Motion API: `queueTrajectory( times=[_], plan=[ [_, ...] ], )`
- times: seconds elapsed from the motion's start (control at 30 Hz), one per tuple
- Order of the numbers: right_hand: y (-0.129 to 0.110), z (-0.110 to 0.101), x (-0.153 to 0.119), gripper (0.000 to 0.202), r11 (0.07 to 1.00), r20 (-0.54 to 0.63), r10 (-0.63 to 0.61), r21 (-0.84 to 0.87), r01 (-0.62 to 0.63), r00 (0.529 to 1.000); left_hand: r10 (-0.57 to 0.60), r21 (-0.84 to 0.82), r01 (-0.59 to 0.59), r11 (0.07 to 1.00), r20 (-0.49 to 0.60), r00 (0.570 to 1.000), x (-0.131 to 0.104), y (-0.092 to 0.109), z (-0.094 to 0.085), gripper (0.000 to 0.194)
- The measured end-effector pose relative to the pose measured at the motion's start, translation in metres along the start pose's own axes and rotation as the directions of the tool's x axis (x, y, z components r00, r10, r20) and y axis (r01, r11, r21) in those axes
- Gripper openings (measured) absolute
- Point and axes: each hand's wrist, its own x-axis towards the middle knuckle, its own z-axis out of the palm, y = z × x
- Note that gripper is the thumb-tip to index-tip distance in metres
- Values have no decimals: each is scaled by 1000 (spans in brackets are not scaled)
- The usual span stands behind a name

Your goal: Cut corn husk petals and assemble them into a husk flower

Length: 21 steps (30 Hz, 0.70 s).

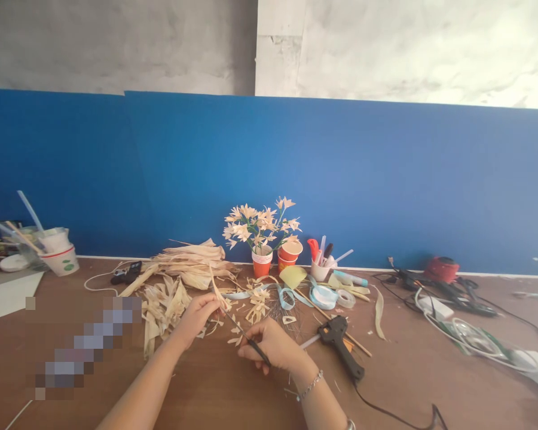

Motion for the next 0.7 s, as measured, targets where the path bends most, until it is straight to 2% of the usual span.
queueTrajectory(
  times=[0.33, 0.5, 0.7],
  plan=[
    [-5, 1, -1, 17, 1000, -11, -1, 19, 1, 1000, 20, -84, -21, 996, -13, 1000, 0, -5, 0, 27],
    [1, 3, 4, 19, 999, -21, -17, 40, 18, 1000, 34, -89, -37, 995, -35, 999, 0, -7, 5, 27],
    [8, 5, 8, 22, 998, -40, -25, 64, 28, 999, 28, -122, -43, 992, -122, 992, 2, -13, 13, 27]
  ],
)
